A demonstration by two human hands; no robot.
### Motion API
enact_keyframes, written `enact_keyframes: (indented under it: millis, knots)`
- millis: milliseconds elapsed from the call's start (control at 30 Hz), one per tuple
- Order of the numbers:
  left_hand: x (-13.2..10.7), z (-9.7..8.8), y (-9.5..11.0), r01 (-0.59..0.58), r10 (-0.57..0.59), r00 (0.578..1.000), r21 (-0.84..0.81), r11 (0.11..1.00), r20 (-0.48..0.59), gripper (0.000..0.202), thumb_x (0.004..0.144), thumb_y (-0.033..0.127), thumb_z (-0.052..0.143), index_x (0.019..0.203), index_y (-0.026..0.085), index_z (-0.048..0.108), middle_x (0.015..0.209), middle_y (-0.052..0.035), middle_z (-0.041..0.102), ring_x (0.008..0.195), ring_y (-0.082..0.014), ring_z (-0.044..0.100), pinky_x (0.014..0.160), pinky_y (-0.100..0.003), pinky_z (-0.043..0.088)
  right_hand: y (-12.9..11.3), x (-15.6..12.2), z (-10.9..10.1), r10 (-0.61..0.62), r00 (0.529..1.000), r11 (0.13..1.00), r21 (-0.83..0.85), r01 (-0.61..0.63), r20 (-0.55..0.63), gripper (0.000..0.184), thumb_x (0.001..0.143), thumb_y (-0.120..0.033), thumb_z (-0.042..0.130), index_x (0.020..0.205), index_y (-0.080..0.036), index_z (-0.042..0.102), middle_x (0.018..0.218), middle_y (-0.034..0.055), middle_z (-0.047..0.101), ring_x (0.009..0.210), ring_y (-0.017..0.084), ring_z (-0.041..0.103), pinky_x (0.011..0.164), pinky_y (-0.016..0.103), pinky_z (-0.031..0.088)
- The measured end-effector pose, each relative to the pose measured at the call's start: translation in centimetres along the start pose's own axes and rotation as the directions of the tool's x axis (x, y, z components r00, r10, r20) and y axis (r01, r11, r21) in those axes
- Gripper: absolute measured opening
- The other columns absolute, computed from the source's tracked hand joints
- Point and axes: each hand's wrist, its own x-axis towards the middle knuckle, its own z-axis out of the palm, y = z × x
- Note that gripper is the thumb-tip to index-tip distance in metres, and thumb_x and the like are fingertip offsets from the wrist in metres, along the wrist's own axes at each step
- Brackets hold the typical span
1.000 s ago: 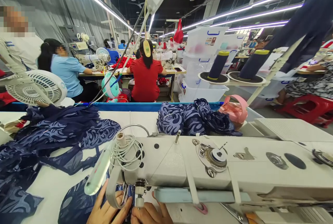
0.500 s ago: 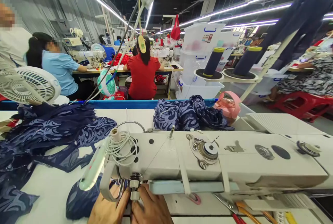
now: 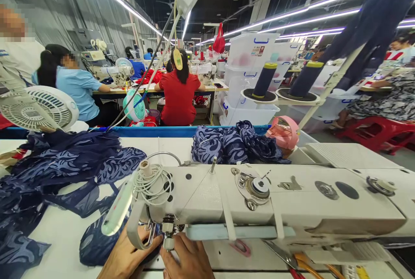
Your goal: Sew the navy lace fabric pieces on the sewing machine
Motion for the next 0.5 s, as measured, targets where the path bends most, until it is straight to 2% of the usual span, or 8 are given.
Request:
enact_keyframes:
  millis: [200,333,400,500]
  knots:
    - [0.0,0.9,-1.1,-0.010,0.017,0.997,-0.101,0.995,0.070,0.038,0.098,0.011,0.036,0.128,0.021,0.058,0.101,-0.0086,0.071,0.099,-0.0203,0.069,0.070,-0.027,0.052,0.2,-0.5,0.6,-0.008,1.000,1.000,0.021,0.009,-0.016,0.038,0.080,-0.035,0.077,0.116,-0.031,0.066,0.104,0.0022,0.070,0.092,0.023,0.059,0.076,0.031,0.046]
    - [0.6,0.7,-1.5,-0.002,0.012,0.997,-0.129,0.992,0.079,0.047,0.089,0.007,0.042,0.132,0.020,0.057,0.104,-0.0087,0.071,0.099,-0.0204,0.069,0.080,-0.031,0.056,-0.2,0.3,-0.1,0.054,0.998,0.997,0.046,-0.055,0.025,0.037,0.078,-0.030,0.075,0.114,-0.031,0.066,0.098,0.0021,0.068,0.087,0.023,0.059,0.073,0.032,0.045]
    - [0.0,0.7,-0.6,0.028,-0.026,0.997,-0.035,0.999,0.074,0.049,0.088,0.006,0.045,0.133,0.021,0.058,0.112,-0.0096,0.070,0.105,-0.0213,0.069,0.090,-0.035,0.056,-0.2,0.9,-1.0,0.072,0.997,0.994,0.076,-0.074,0.018,0.032,0.079,-0.030,0.073,0.110,-0.031,0.066,0.095,0.0018,0.067,0.086,0.023,0.059,0.071,0.032,0.045]
    - [-2.8,1.2,2.0,0.171,-0.163,0.985,0.224,0.960,-0.055,0.042,0.094,0.012,0.051,0.132,0.025,0.061,0.124,-0.0115,0.067,0.121,-0.0272,0.063,0.107,-0.049,0.048,0.1,1.8,-2.7,0.093,0.992,0.981,0.165,-0.105,0.081,0.022,0.086,-0.022,0.064,0.107,-0.029,0.065,0.100,0.0020,0.066,0.087,0.021,0.061,0.073,0.031,0.045]
